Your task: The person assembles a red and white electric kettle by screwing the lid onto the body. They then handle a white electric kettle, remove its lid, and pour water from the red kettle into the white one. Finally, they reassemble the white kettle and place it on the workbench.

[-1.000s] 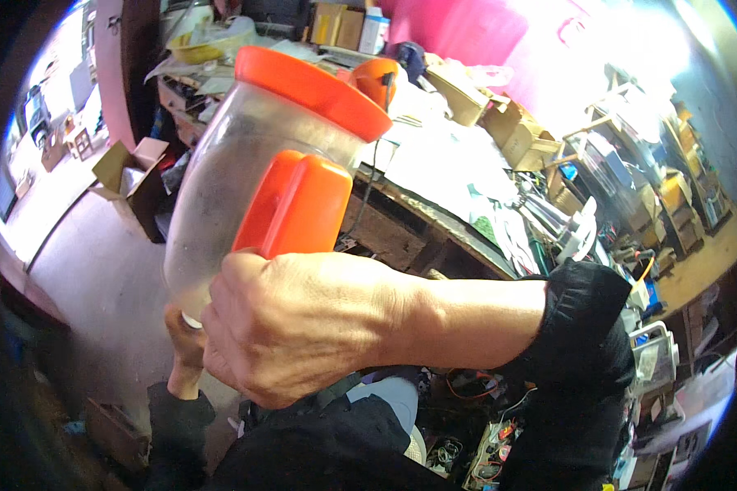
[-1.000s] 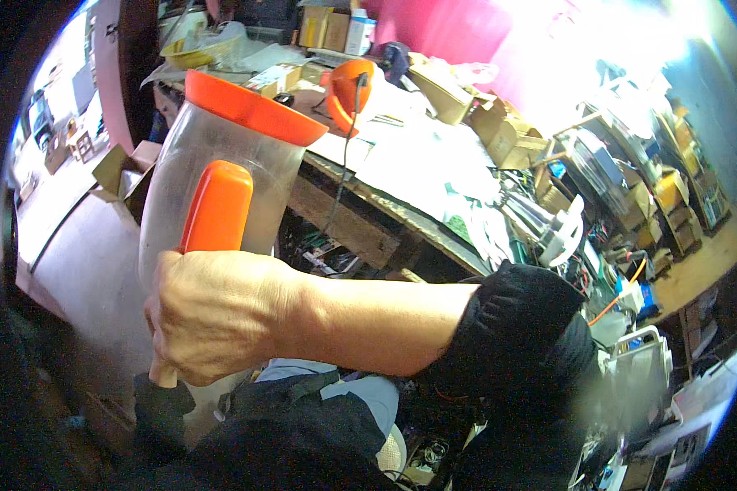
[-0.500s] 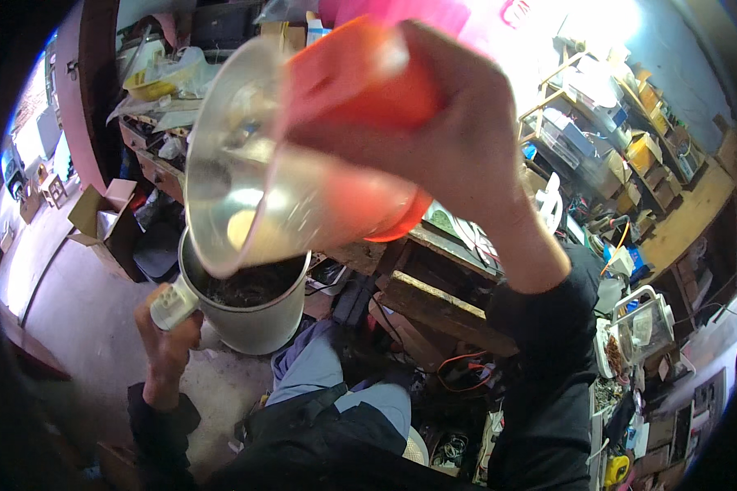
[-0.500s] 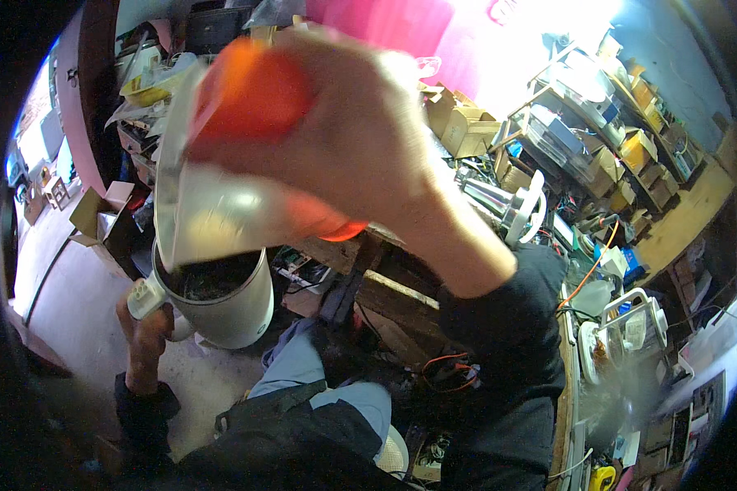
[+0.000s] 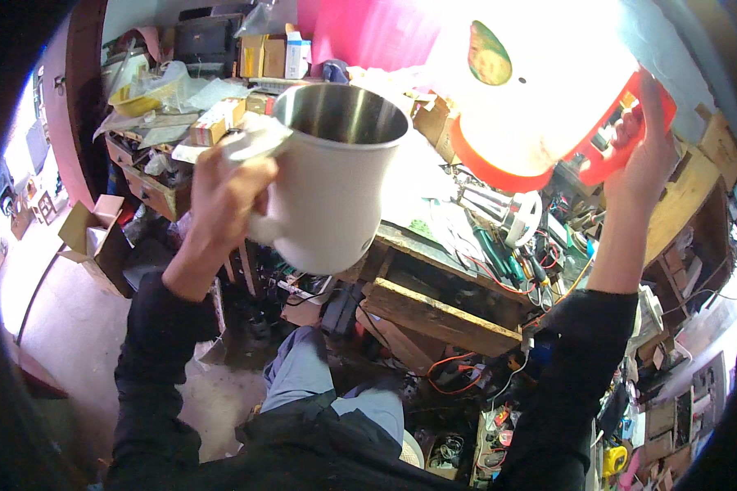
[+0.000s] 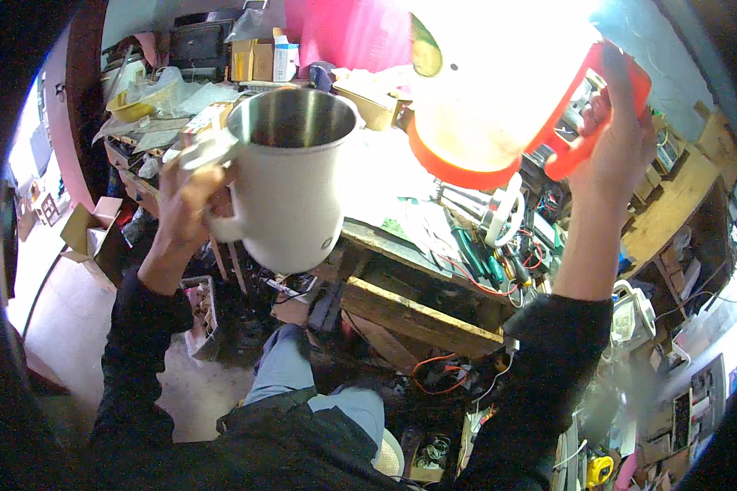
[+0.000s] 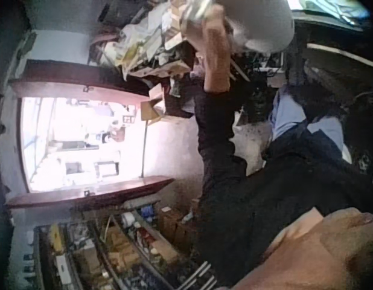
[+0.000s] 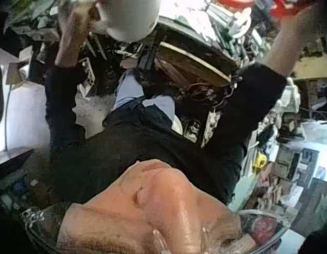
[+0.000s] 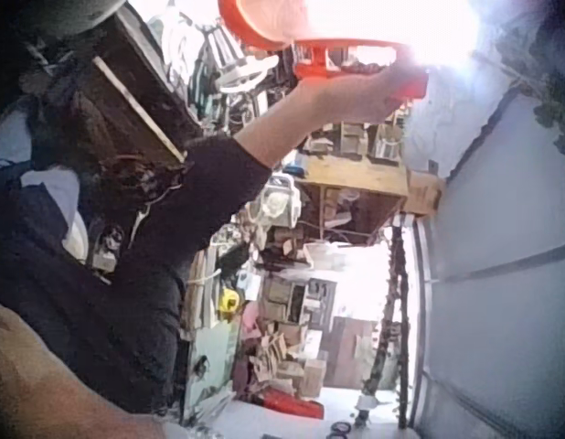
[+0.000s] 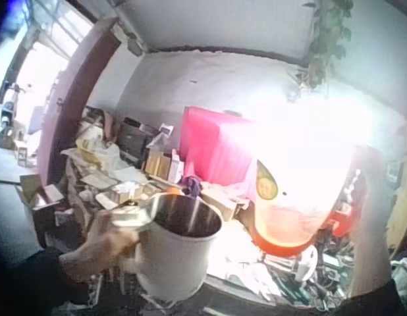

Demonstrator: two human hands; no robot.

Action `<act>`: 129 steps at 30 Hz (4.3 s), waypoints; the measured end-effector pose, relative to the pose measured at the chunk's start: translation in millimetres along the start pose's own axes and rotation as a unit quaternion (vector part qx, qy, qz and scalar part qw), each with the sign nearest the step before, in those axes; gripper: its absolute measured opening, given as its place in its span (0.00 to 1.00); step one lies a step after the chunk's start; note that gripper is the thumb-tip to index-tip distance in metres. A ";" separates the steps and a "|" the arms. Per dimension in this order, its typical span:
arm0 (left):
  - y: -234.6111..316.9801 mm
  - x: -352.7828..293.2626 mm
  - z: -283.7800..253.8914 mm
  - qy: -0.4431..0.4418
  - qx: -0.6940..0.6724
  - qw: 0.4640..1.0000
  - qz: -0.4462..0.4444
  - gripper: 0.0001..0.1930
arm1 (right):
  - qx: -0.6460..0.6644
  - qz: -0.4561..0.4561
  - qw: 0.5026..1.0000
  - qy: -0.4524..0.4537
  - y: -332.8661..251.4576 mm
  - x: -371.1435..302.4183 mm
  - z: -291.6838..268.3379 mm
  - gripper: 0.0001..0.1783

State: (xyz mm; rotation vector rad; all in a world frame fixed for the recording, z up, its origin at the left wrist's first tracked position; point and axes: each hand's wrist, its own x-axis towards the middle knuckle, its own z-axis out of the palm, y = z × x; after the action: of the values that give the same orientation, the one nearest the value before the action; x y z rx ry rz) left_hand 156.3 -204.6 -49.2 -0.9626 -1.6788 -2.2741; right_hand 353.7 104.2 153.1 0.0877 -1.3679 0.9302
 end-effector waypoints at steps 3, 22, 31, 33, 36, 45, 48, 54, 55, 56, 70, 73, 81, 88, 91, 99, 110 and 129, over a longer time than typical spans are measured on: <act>-26.5 40.7 22.1 -0.008 -0.012 1.000 0.008 0.09 | -0.052 -0.014 0.998 0.026 -13.4 -2.6 -15.2 0.18; -120.1 156.4 135.6 -0.002 -0.021 1.000 -0.020 0.11 | -0.028 0.153 0.986 0.053 -14.9 -16.9 -78.7 0.22; -130.9 160.9 155.0 -0.011 0.064 0.997 -0.035 0.20 | 0.033 0.261 0.964 0.041 19.1 -34.8 -40.9 0.20; -113.3 156.3 145.8 -0.090 0.068 0.991 -0.078 0.16 | 0.077 0.291 0.954 -0.007 33.5 -35.0 -45.2 0.21; -131.3 160.5 133.0 -0.094 0.070 0.993 -0.032 0.15 | 0.112 0.309 0.944 -0.025 41.9 -45.2 -23.6 0.22; -255.0 222.2 -24.8 0.200 0.208 0.950 -0.117 0.22 | 0.131 0.265 0.955 -0.039 20.9 -61.7 -61.5 0.33; -296.6 211.2 -51.4 0.027 0.157 0.983 -0.088 0.18 | 0.163 0.290 0.943 -0.003 6.7 -77.3 -75.7 0.34; -388.5 230.9 -73.4 0.033 -0.049 0.997 0.058 0.13 | 0.176 0.292 0.940 -0.004 -1.7 -111.4 -96.7 0.29; -387.5 227.7 -49.4 0.025 -0.140 0.988 -0.063 0.11 | 0.142 0.296 0.940 0.090 -5.6 -121.8 -86.1 0.28; -377.8 226.7 -16.9 0.036 -0.256 0.949 -0.183 0.11 | 0.161 0.290 0.942 0.048 -2.2 -127.6 -114.2 0.28; -180.1 201.9 -90.8 0.143 -0.351 0.923 -0.066 0.10 | 0.090 0.289 0.953 0.012 28.2 -184.8 -129.8 0.23; -99.0 161.9 -167.6 0.137 -0.258 0.956 -0.027 0.10 | 0.103 0.302 0.938 -0.133 38.6 -191.8 -71.8 0.30; 62.6 75.3 -232.3 0.134 0.023 0.990 0.035 0.11 | 0.047 0.337 0.863 -0.372 86.1 -236.4 61.1 0.19; 133.4 5.8 -209.6 0.090 0.124 0.988 0.009 0.13 | 0.051 0.241 0.889 -0.387 106.1 -298.3 134.4 0.23; 134.9 6.6 -238.8 0.056 0.205 0.976 -0.045 0.12 | 0.074 0.213 0.893 -0.390 104.5 -314.9 148.3 0.24; 104.7 7.4 -216.3 0.005 0.150 0.973 -0.178 0.16 | 0.066 0.210 0.914 -0.342 95.9 -342.5 163.1 0.24; 79.3 7.9 -149.2 0.047 -0.051 0.965 -0.254 0.11 | 0.100 0.140 0.940 -0.293 91.1 -380.0 168.3 0.26; 12.0 12.5 -81.7 0.287 -0.257 0.916 -0.113 0.07 | 0.257 0.373 0.862 -0.229 55.7 -385.6 200.3 0.21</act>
State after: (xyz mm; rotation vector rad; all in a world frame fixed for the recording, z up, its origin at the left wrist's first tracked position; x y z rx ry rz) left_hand 119.5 -279.5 -45.9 -0.1002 -1.0024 -2.8401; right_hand 193.4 -168.1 -150.3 0.2007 -1.5750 2.0281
